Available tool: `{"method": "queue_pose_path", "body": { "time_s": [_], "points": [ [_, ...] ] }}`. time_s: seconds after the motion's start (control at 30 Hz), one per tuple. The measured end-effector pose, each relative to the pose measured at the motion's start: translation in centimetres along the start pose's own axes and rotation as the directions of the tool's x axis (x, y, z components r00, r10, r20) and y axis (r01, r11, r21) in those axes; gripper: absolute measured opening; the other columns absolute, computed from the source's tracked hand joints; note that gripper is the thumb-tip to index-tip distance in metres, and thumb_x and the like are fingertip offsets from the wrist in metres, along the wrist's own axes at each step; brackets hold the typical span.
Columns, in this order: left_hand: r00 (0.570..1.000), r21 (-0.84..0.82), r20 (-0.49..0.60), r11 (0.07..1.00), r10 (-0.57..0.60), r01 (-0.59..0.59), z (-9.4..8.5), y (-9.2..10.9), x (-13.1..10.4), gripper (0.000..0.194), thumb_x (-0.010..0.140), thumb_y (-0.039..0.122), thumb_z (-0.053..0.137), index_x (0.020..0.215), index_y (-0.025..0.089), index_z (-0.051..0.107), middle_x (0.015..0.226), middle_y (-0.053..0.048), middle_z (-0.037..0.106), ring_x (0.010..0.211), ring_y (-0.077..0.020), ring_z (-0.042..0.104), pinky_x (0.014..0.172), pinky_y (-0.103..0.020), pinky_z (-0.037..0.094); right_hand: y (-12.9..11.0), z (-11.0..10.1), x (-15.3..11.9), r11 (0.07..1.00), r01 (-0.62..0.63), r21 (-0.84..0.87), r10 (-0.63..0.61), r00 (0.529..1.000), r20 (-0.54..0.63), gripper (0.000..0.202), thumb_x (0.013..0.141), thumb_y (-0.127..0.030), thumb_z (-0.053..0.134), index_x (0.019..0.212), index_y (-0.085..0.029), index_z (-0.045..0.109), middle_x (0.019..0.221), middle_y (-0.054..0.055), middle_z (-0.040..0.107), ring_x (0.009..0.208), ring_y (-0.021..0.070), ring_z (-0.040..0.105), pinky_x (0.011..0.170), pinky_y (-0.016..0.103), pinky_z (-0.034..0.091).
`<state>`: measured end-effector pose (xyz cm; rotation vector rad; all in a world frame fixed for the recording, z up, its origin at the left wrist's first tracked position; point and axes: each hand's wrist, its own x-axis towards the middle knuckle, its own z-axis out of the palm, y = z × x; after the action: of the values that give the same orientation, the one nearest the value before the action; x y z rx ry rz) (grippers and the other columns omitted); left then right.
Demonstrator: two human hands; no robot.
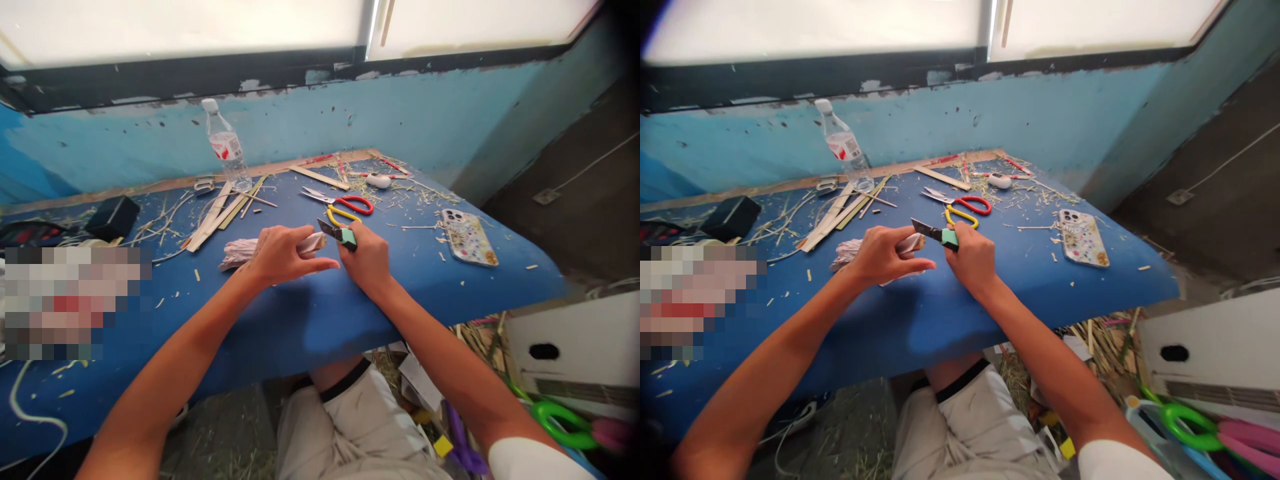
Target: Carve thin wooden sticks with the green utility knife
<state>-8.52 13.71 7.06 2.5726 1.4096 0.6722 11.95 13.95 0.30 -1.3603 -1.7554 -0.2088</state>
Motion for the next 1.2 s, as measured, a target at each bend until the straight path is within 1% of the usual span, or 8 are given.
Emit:
{"method": "queue_pose_path", "body": {
  "time_s": [0.1, 0.23, 0.4, 0.5, 0.63, 0.77, 0.87, 1.2],
  "points": [
    [1.0, 0.038, -0.01, 0.999, -0.017, 0.018, 0.1, -0.1, 0.0, 0.062, 0.077, 0.082, 0.06, 0.068, 0.022, 0.053, 0.055, 0.003, 0.044, 0.055, -0.0119, 0.031, 0.06, -0.029, 0.02, 0.0, -0.1, 0.1, 0.999, -0.04, 0.016, 0.04, 0.999, 0.002, 0.023, 0.1, -0.034, 0.049, 0.08, -0.022, 0.054, 0.073, 0.004, 0.067, 0.065, 0.0177, 0.059, 0.062, 0.03, 0.03],
    [0.999, 0.075, -0.004, 0.996, -0.044, 0.044, 0.2, -0.3, 0.0, 0.064, 0.077, 0.085, 0.058, 0.071, 0.022, 0.053, 0.057, 0.001, 0.05, 0.057, -0.0141, 0.042, 0.061, -0.029, 0.022, 0.0, -0.2, 0.2, 0.998, -0.053, 0.02, 0.053, 0.998, 0.016, 0.02, 0.097, -0.033, 0.052, 0.08, -0.022, 0.053, 0.073, 0.004, 0.067, 0.065, 0.0174, 0.058, 0.062, 0.03, 0.028],
    [0.995, 0.132, 0.042, 0.988, -0.089, 0.082, 0.1, -0.4, 0.4, 0.064, 0.08, 0.087, 0.054, 0.091, 0.023, 0.059, 0.075, -0.004, 0.067, 0.072, -0.0223, 0.063, 0.063, -0.029, 0.027, 0.0, -0.4, 0.3, 0.996, -0.09, -0.017, 0.091, 0.995, 0.049, 0.024, 0.097, -0.035, 0.05, 0.078, -0.022, 0.054, 0.075, 0.005, 0.068, 0.066, 0.0179, 0.058, 0.063, 0.03, 0.028],
    [0.987, 0.183, 0.027, 0.972, -0.156, 0.149, 0.3, -1.4, 0.8, 0.06, 0.09, 0.08, 0.049, 0.106, 0.023, 0.058, 0.093, -0.008, 0.074, 0.086, -0.0272, 0.069, 0.068, -0.03, 0.034, 0.3, -0.4, 0.6, 0.988, -0.138, -0.07, 0.142, 0.988, 0.06, 0.019, 0.095, -0.034, 0.053, 0.082, -0.022, 0.059, 0.079, 0.006, 0.07, 0.071, 0.0197, 0.06, 0.063, 0.03, 0.027],
    [0.984, 0.235, 0.049, 0.959, -0.173, 0.157, 0.7, -3.6, 1.2, 0.045, 0.1, 0.062, 0.047, 0.116, 0.021, 0.056, 0.105, -0.013, 0.076, 0.099, -0.03, 0.071, 0.078, -0.033, 0.041, 0.7, 0.2, 1.3, 0.977, -0.152, -0.15, 0.17, 0.979, 0.114, 0.016, 0.093, -0.034, 0.057, 0.092, -0.021, 0.065, 0.087, 0.007, 0.073, 0.076, 0.0205, 0.062, 0.063, 0.03, 0.025],
    [0.982, 0.267, 0.093, 0.954, -0.167, 0.137, 0.9, -5.0, 1.3, 0.036, 0.104, 0.051, 0.046, 0.119, 0.02, 0.057, 0.111, -0.014, 0.076, 0.105, -0.0306, 0.072, 0.083, -0.035, 0.044, 0.5, 0.9, 1.9, 0.968, -0.122, -0.221, 0.168, 0.964, 0.206, 0.018, 0.095, -0.035, 0.056, 0.096, -0.021, 0.067, 0.091, 0.007, 0.074, 0.076, 0.0201, 0.061, 0.063, 0.03, 0.023],
    [0.987, 0.276, 0.083, 0.955, -0.138, 0.11, 1.0, -5.2, 1.3, 0.032, 0.105, 0.046, 0.046, 0.118, 0.02, 0.057, 0.114, -0.013, 0.076, 0.108, -0.0303, 0.071, 0.087, -0.037, 0.045, 0.5, 1.1, 2.0, 0.967, -0.102, -0.232, 0.16, 0.955, 0.249, 0.02, 0.096, -0.036, 0.054, 0.096, -0.021, 0.067, 0.091, 0.008, 0.073, 0.075, 0.0203, 0.06, 0.063, 0.03, 0.023],
    [0.986, 0.244, 0.085, 0.962, -0.145, 0.12, 1.6, -5.1, 1.1, 0.033, 0.103, 0.044, 0.049, 0.123, 0.019, 0.057, 0.117, -0.013, 0.075, 0.112, -0.0307, 0.07, 0.093, -0.039, 0.046, 0.8, 0.9, 1.5, 0.976, -0.105, -0.189, 0.143, 0.969, 0.201, 0.018, 0.094, -0.034, 0.054, 0.093, -0.021, 0.065, 0.091, 0.007, 0.074, 0.079, 0.0211, 0.062, 0.065, 0.03, 0.026]
  ]
}}
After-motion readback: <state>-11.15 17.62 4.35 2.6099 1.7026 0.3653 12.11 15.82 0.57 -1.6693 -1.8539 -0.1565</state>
